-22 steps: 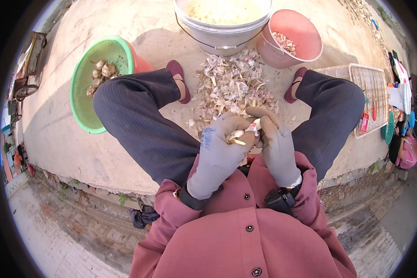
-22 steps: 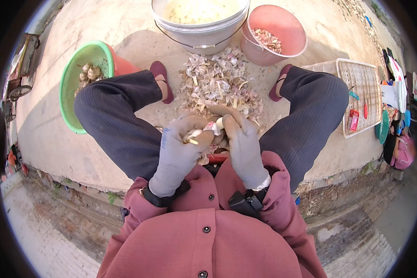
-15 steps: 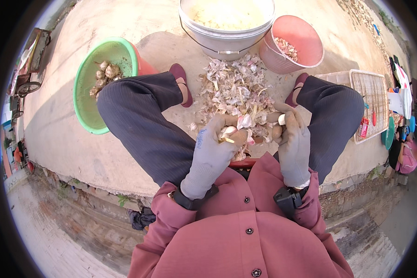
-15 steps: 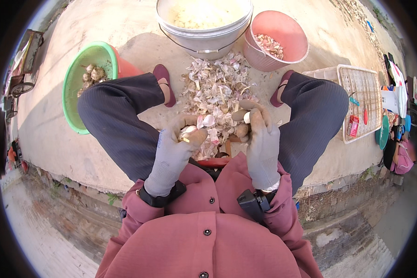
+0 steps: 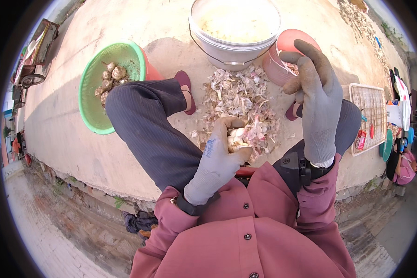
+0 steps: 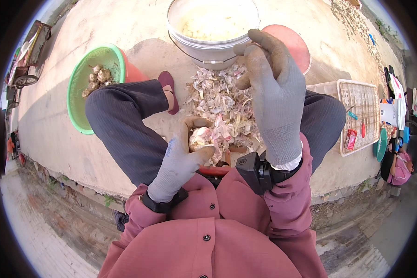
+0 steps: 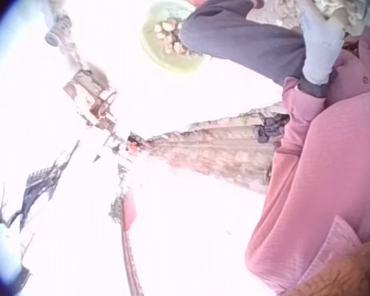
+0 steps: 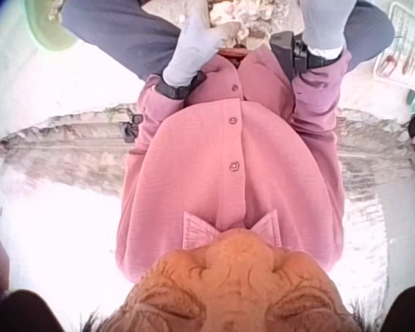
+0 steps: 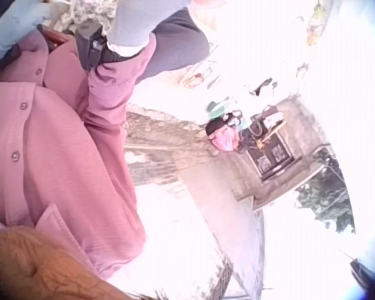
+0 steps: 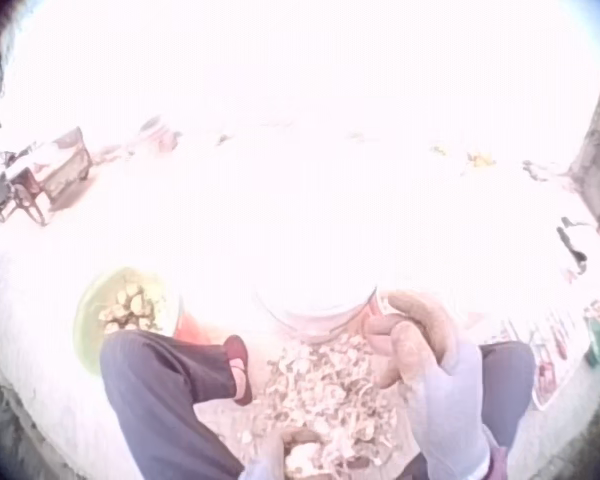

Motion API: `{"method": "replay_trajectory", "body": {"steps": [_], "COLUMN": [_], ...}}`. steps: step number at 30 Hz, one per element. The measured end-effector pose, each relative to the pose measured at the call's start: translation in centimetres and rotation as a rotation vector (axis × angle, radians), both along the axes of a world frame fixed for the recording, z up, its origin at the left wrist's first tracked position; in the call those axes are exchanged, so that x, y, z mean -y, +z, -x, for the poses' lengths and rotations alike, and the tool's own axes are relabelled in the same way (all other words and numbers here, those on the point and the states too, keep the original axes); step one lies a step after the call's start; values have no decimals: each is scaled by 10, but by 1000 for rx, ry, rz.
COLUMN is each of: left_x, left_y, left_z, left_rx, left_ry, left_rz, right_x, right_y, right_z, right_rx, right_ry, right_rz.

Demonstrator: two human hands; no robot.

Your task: The recorder is sitting outdoors on a paved area peeling garlic cloves from bulbs and placing them into a bucket.

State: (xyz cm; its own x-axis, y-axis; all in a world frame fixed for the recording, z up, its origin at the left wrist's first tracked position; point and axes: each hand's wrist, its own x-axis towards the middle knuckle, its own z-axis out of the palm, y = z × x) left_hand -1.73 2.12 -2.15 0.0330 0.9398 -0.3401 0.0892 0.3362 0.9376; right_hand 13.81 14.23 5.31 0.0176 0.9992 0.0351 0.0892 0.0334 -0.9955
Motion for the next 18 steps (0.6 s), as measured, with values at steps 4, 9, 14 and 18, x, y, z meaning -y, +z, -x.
{"method": "replay_trajectory", "body": {"steps": [4,9,14,18], "left_x": [-3,-3,-2,4], "left_y": [-1,1,-4,-7], "left_z": [-2,-8,-18,-24], "left_rx": [-103,-288,-159,-318], "left_ry": [-38,-73,-57,-117], "left_rz": [-41,-265,-236,-333], "right_x": [59,88,89,89], "right_y": [-57,-75,-78,-71], "right_z": [-4,-13,-14,-7], "right_rx": [254,231,130,246], "right_ry": [365,147,305,310], "right_rz": [3,176,311,220]}}
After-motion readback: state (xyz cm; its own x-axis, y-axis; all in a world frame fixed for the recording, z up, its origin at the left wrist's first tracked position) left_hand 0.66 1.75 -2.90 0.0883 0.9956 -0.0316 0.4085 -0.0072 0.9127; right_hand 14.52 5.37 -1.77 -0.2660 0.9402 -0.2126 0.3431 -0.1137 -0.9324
